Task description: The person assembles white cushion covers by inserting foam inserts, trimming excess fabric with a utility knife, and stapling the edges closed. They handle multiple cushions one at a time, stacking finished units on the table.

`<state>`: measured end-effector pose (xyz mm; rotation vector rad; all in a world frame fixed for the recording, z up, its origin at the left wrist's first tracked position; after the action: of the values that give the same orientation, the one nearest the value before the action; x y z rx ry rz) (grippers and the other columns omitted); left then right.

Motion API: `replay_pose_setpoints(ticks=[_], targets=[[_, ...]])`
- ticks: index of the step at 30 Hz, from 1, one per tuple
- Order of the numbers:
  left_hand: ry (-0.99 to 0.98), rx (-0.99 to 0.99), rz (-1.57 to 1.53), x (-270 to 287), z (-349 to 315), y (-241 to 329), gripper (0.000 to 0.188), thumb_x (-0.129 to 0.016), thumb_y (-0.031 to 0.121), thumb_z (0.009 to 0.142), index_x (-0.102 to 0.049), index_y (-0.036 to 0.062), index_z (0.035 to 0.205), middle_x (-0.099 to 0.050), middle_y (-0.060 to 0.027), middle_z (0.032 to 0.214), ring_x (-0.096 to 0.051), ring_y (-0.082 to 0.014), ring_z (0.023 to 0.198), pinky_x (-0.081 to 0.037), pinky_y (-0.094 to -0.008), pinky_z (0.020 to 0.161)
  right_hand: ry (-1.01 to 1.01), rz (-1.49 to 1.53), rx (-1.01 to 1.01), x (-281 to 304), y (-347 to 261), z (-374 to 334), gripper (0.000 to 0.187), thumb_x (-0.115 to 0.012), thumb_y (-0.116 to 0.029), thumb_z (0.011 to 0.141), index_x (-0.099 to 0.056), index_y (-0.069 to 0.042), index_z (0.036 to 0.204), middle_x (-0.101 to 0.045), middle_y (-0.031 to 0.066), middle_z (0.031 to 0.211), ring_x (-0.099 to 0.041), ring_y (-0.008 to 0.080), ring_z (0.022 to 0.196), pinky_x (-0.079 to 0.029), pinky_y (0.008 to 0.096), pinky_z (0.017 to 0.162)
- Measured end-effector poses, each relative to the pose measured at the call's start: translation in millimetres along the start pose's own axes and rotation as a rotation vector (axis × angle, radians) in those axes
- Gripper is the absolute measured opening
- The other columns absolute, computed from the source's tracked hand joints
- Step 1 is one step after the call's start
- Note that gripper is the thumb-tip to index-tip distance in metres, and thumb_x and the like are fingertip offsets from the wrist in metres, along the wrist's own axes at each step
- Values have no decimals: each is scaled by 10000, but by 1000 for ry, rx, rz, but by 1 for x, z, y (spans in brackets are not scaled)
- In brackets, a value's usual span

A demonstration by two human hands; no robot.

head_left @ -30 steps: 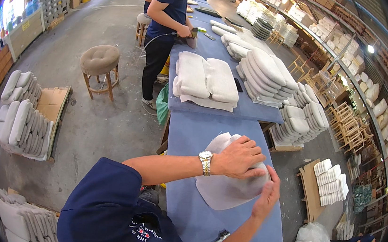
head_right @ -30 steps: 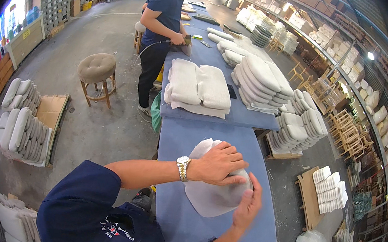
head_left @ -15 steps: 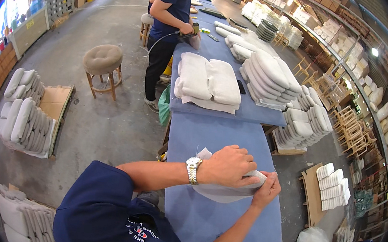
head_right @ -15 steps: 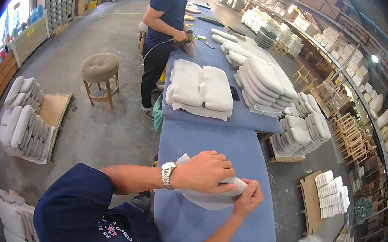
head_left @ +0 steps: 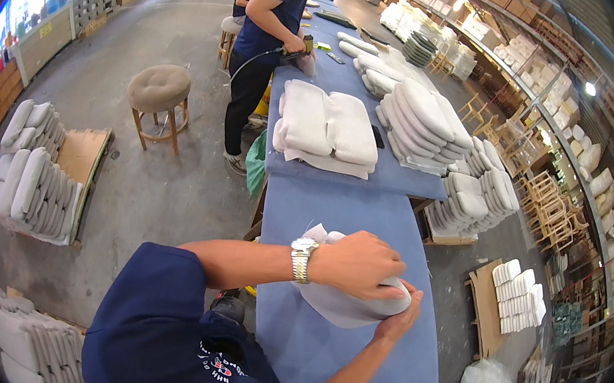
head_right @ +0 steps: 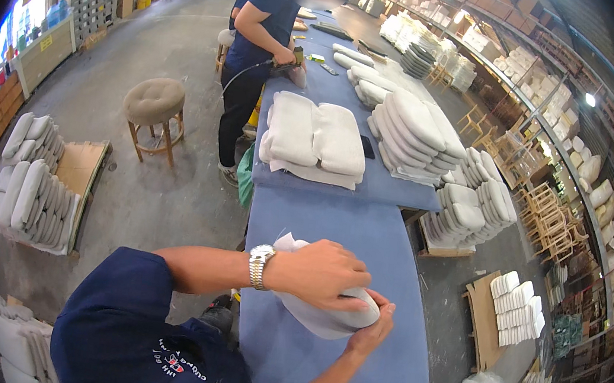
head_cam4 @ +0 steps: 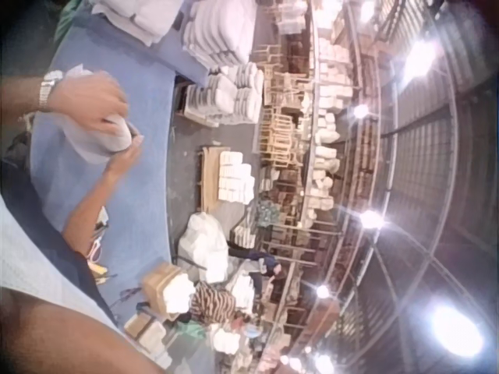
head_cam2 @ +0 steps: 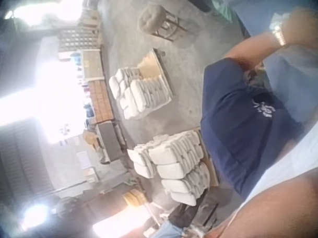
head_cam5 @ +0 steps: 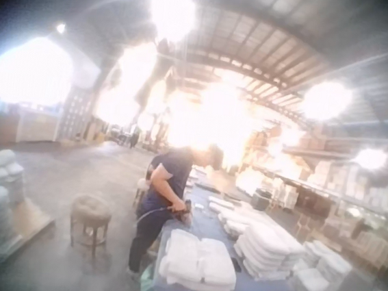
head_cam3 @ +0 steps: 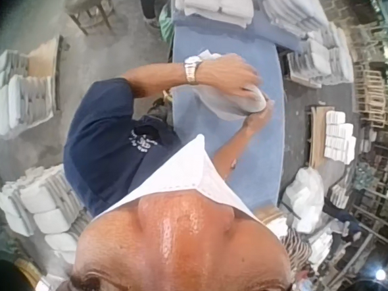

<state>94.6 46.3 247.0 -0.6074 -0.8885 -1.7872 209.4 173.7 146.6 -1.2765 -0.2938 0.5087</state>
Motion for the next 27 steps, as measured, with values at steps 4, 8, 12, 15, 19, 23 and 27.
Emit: replay_pose_setpoints(ticks=[4, 8, 12, 15, 19, 23, 27], targets=[[-62, -12, -92, -9, 8, 27, 326, -607, 400, 935, -731, 101, 891, -693, -76, 721, -684, -301, 674, -523, -419, 578, 140, -13, 14, 11, 3, -20, 602, -322, -439, 1112, -688, 34, 1048, -696, 110, 958, -656, 201, 878, -530, 346, 803], [-146, -87, -103, -13, 11, 27, 332, -607, 414, 917, -749, 117, 871, -690, -75, 704, -676, -294, 644, -522, -423, 570, 192, -241, -24, 50, 44, -49, 415, -434, -342, 1091, -657, 8, 1089, -662, 91, 1029, -630, 195, 950, -508, 354, 843], [-257, -52, -137, -3, 8, 6, 330, -607, 404, 907, -760, 114, 867, -714, -78, 741, -682, -296, 655, -530, -428, 578, 133, -829, -85, 146, 142, -137, 336, -645, -215, 982, -645, 39, 1202, -642, 203, 1197, -617, 301, 1110, -498, 397, 963], [-142, -57, -98, 7, 12, -1, 323, -600, 385, 911, -774, 114, 895, -735, -84, 779, -696, -299, 684, -541, -424, 600, 342, -743, -200, 316, 237, -264, 396, -726, -240, 910, -630, 43, 1169, -646, 206, 1190, -626, 317, 1074, -515, 396, 928], [-159, 137, -148, 12, 2, -42, 322, -593, 369, 923, -795, 118, 940, -760, -94, 833, -714, -294, 726, -557, -411, 641, 538, -1300, -548, 363, 232, -360, 393, -713, -260, 906, -639, 29, 1162, -658, 204, 1165, -637, 324, 1051, -521, 406, 906], [-50, 150, -116, 11, 10, -65, 334, -587, 386, 913, -817, 145, 935, -747, -96, 755, -686, -306, 637, -526, -413, 559, 613, -1417, -664, 381, 227, -387, 392, -699, -279, 901, -649, 16, 1154, -669, 202, 1140, -648, 331, 1028, -527, 415, 884], [-61, 134, -139, 8, 19, -64, 322, -593, 349, 928, -808, 110, 919, -769, -90, 844, -714, -283, 720, -553, -402, 635, 654, -1461, -740, 386, 226, -402, 392, -685, -298, 896, -658, 3, 1147, -680, 199, 1115, -658, 338, 1006, -533, 425, 863]])
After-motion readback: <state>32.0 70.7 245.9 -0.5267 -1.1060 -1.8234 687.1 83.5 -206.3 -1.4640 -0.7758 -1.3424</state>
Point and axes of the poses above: each hand's wrist, its own z-axis towards the middle knuckle, its own x-axis out of the back of the hand, y = z × x, the point moved 9 cm from there along z, towards the middle knuckle
